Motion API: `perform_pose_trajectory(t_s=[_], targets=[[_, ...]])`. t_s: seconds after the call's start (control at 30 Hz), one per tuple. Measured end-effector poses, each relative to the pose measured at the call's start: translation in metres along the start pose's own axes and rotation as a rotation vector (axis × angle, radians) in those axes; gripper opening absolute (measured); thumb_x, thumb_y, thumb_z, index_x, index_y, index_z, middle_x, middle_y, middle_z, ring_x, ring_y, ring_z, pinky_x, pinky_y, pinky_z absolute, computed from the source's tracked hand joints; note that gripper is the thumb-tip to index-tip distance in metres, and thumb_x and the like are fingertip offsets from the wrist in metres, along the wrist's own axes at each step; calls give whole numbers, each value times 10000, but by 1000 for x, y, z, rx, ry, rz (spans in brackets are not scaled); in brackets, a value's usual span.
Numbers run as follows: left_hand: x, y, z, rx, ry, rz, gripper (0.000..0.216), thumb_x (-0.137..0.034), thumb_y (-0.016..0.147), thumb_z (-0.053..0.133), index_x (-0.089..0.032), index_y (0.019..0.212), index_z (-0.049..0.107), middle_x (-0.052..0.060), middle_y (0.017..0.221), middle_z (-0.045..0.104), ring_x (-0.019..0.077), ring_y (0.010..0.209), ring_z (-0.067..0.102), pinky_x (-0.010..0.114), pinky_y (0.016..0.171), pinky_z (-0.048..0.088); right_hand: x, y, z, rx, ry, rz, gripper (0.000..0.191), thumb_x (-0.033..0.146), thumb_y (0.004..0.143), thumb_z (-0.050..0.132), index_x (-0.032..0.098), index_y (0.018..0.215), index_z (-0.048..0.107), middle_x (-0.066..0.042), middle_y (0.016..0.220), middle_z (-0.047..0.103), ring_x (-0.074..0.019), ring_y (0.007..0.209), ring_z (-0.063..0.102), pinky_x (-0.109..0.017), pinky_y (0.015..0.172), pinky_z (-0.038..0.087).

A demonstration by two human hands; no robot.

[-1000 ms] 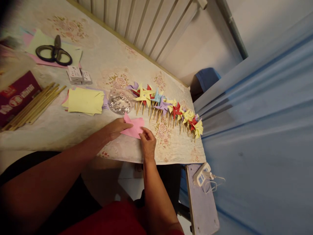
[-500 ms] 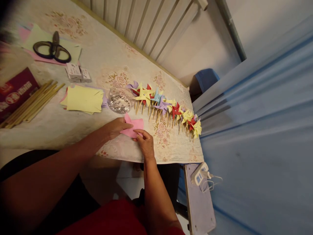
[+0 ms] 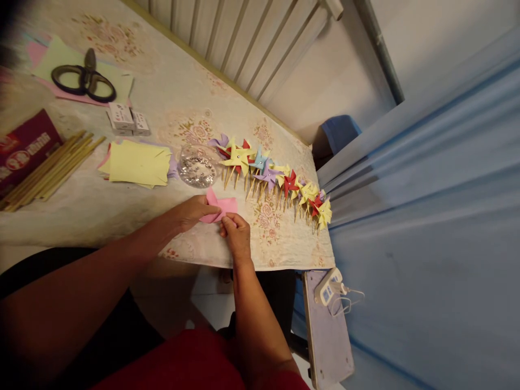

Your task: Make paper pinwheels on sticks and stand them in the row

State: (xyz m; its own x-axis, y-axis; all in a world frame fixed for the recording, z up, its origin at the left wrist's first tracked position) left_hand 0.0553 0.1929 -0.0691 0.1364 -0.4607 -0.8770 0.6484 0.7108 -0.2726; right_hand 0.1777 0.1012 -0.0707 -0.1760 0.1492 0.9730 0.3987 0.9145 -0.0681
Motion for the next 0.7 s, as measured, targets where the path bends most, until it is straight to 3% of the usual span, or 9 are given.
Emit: perform_pose_trajectory(t_s=[0.27,0.5,0.7], targets=[[2,3,1,5,-33,20,96,-209,603,670,-144,632,606,-44,572,551,88,550,460,208,555,341,1,1,1,-84,11,-20,262,458,790,665,197,769,667,80,530,418,-96,512,337,-238,504,267],[0,2,-2,-39,30,41,122,-216,580,654,-155,571,548,-57,531,482,82,526,394,210,525,293,-1,3,3,-61,159,-17,226,401,727,735,206,789,642,92,512,406,-91,489,322,-238,500,248],[0,1,-2,-38,53,46,140,-248,579,651,-166,571,539,-48,539,487,90,529,388,218,510,282,1,0,4,-42,151,-46,242,424,790,692,205,730,608,84,512,419,-87,483,322,-239,493,236]])
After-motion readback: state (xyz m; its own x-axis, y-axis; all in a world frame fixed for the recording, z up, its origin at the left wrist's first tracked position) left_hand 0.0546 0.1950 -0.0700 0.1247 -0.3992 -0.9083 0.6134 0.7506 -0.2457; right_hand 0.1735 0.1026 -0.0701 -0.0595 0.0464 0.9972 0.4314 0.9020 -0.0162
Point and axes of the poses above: each hand's wrist, its own y-axis towards the middle knuckle, its own z-axis out of the palm, x = y × z, the point moved 3 cm from there along y, towards the middle knuckle
